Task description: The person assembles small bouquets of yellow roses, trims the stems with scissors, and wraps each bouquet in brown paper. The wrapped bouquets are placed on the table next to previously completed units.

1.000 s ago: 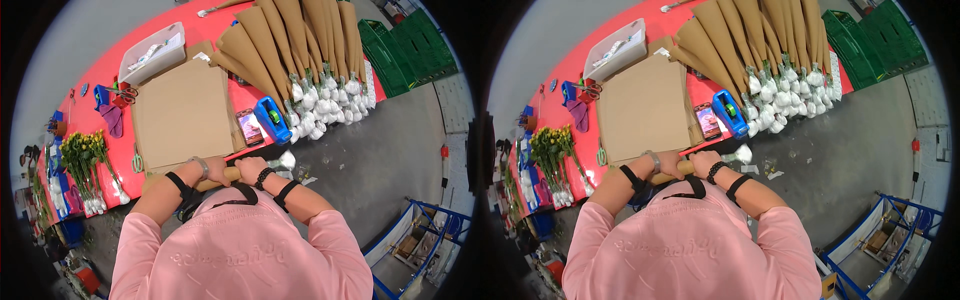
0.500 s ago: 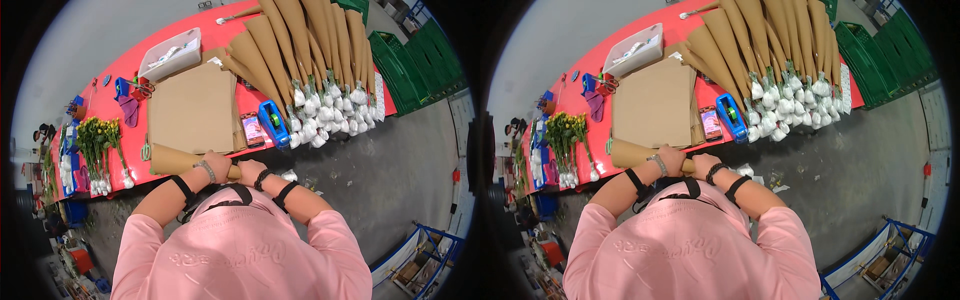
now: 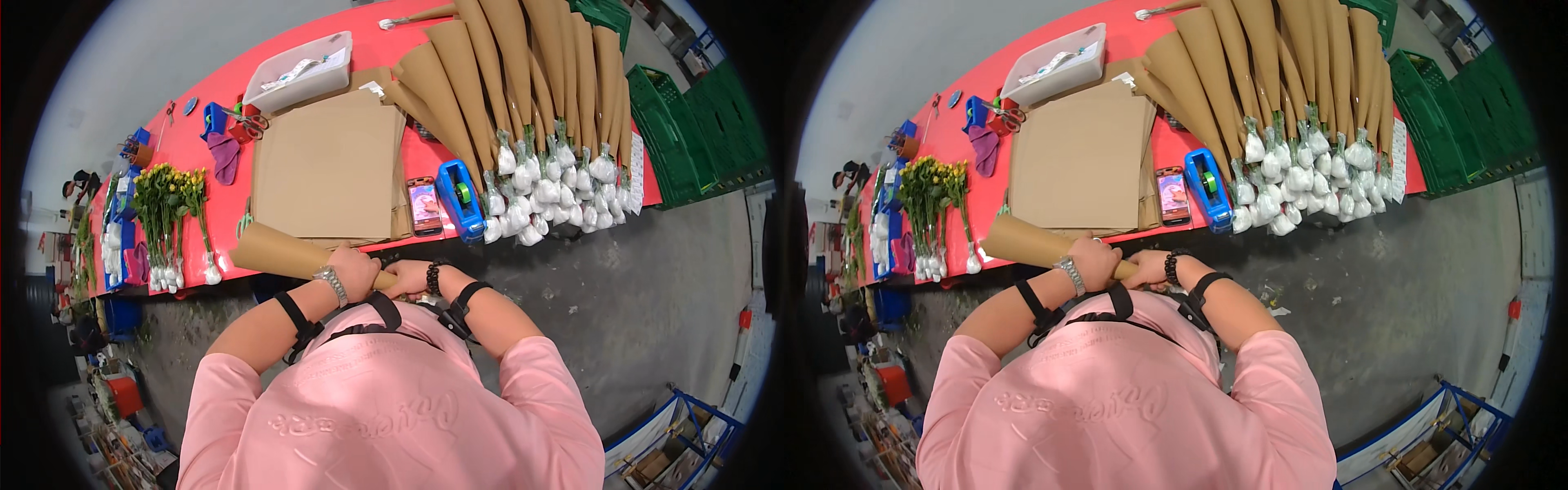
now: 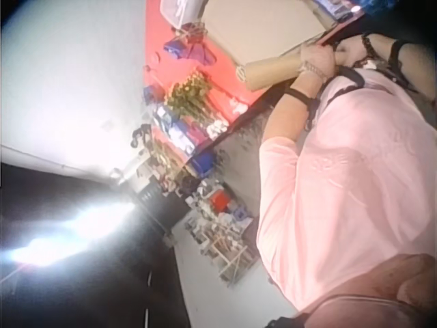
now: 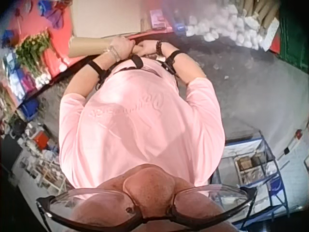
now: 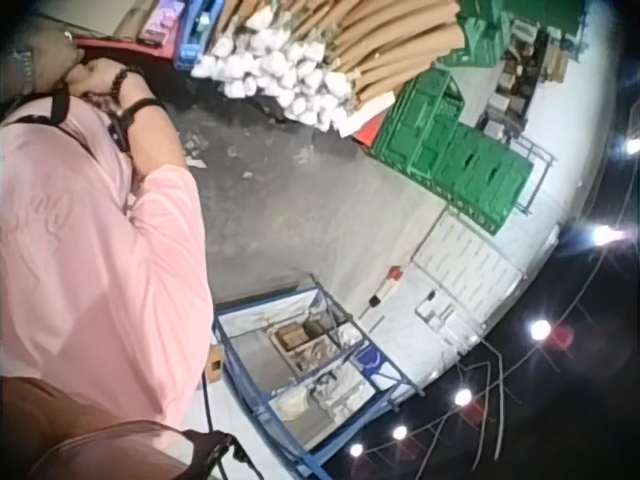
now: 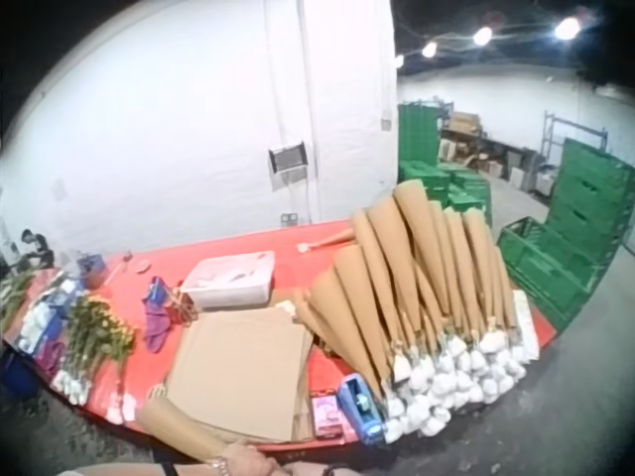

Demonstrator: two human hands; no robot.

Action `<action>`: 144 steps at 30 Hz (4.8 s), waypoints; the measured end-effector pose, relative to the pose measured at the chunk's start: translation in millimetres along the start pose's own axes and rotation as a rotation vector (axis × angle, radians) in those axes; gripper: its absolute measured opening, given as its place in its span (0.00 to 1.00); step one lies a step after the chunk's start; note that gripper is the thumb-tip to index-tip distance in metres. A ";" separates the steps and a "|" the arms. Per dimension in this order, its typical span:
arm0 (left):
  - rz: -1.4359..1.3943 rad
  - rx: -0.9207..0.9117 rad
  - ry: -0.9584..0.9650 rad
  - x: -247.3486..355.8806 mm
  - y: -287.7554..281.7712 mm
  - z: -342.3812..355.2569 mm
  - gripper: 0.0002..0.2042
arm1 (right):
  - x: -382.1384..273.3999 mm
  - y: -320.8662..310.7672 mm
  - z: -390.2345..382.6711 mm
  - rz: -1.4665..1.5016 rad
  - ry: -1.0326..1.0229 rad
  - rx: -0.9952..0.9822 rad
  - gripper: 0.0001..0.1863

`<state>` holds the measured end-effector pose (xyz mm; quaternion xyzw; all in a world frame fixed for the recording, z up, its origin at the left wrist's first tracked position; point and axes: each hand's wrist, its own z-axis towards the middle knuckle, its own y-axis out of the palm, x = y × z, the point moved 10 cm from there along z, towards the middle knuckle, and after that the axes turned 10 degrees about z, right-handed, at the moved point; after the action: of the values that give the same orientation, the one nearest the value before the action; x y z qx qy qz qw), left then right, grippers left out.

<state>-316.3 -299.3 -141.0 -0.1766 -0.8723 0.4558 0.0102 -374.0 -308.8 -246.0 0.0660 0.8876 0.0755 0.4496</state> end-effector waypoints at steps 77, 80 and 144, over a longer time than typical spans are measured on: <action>-1.246 0.180 -0.365 -64.7 33.3 -136.3 0.20 | 104.3 -191.3 -179.3 -0.477 0.447 1.302 0.11; -1.255 0.190 -0.362 -66.1 23.1 -128.9 0.21 | 67.7 -159.2 -174.6 -0.193 0.023 1.144 0.10; -1.029 0.164 -0.958 -86.7 179.1 -166.8 0.24 | -53.5 -269.6 -152.0 -0.700 -0.389 1.387 0.29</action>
<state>-151.6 -101.3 -174.1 0.4793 -0.7165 0.4849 -0.1477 -478.7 -594.3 -167.2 0.0599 0.6070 -0.6518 0.4506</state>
